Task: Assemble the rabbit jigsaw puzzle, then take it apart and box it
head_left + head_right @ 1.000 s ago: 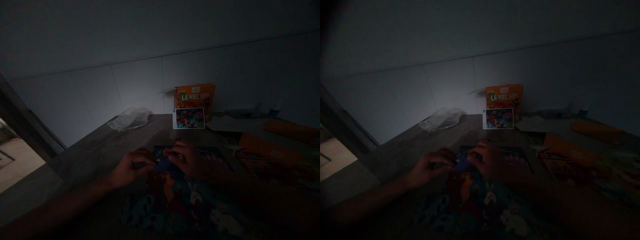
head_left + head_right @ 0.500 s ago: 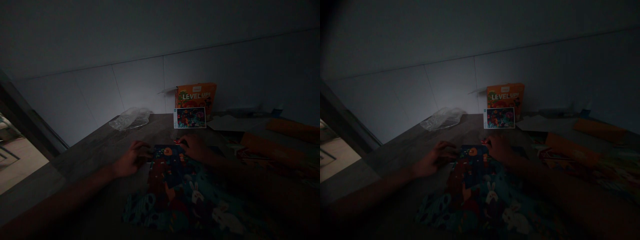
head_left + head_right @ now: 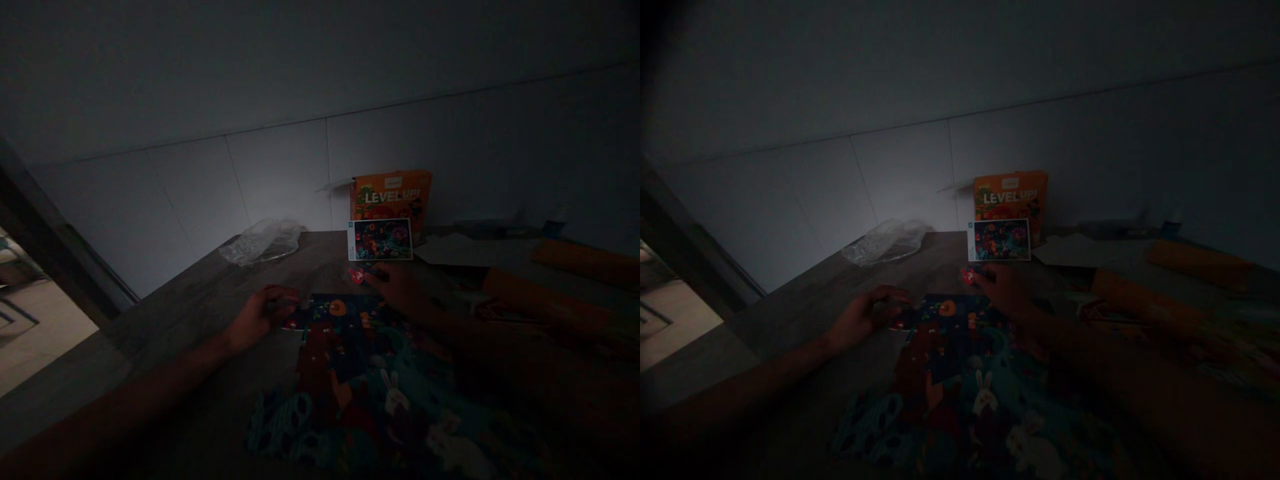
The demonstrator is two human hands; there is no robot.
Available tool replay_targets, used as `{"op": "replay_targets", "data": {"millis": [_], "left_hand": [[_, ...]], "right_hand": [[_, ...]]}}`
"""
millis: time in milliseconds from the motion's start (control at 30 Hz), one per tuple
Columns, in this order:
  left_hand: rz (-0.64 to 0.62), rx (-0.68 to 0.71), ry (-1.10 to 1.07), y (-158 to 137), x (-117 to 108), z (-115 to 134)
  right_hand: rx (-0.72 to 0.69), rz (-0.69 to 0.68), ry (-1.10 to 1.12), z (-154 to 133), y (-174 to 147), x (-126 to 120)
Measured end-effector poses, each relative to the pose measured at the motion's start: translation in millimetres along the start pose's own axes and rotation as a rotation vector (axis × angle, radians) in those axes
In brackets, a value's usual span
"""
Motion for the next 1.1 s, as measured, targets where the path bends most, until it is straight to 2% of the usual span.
{"op": "replay_targets", "data": {"millis": [67,200,267,367,467,533,633,733,833,900,967,1033,1100], "left_hand": [[0.017,0.007,-0.053,0,3,14],[-0.047,0.045,-0.190,-5,20,40],[-0.085,0.048,-0.189,-6,24,45],[-0.110,0.062,-0.125,-5,23,46],[-0.172,0.110,-0.191,-6,28,51],[-0.225,0.109,-0.285,-8,34,55],[-0.224,0.071,-0.356,-10,39,60],[-0.183,0.090,-0.258,-8,35,63],[-0.059,0.075,-0.092,-5,15,57],[-0.032,0.037,0.004,-4,1,48],[-0.140,0.060,0.143,-5,-2,42],[-0.273,0.145,0.322,-7,-1,41],[-0.354,0.210,0.419,-11,1,41]], "right_hand": [[-0.052,-0.005,0.038,-18,-15,4],[-0.221,-0.342,0.172,-52,-55,38],[-0.342,-0.424,0.180,-64,-71,45],[-0.467,-0.469,0.179,-72,-82,46],[-0.517,-0.508,0.219,-75,-84,44],[-0.524,-0.502,0.234,-75,-83,42],[-0.496,-0.444,0.215,-72,-80,41],[-0.529,-0.423,0.161,-72,-83,41],[-0.557,-0.437,0.099,-71,-85,42],[-0.544,-0.425,0.060,-69,-84,42],[-0.536,-0.422,0.034,-67,-83,42],[-0.545,-0.432,0.026,-67,-83,43],[-0.554,-0.427,0.016,-67,-83,42]]}}
Point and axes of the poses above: each hand's wrist, its own y-axis towards the middle knuckle, its own x-axis out of the palm, z = x × y, the point moved 7 cm from there along y, towards the middle knuckle, and after that the axes turned 9 degrees about x, right-handed, at the moved point
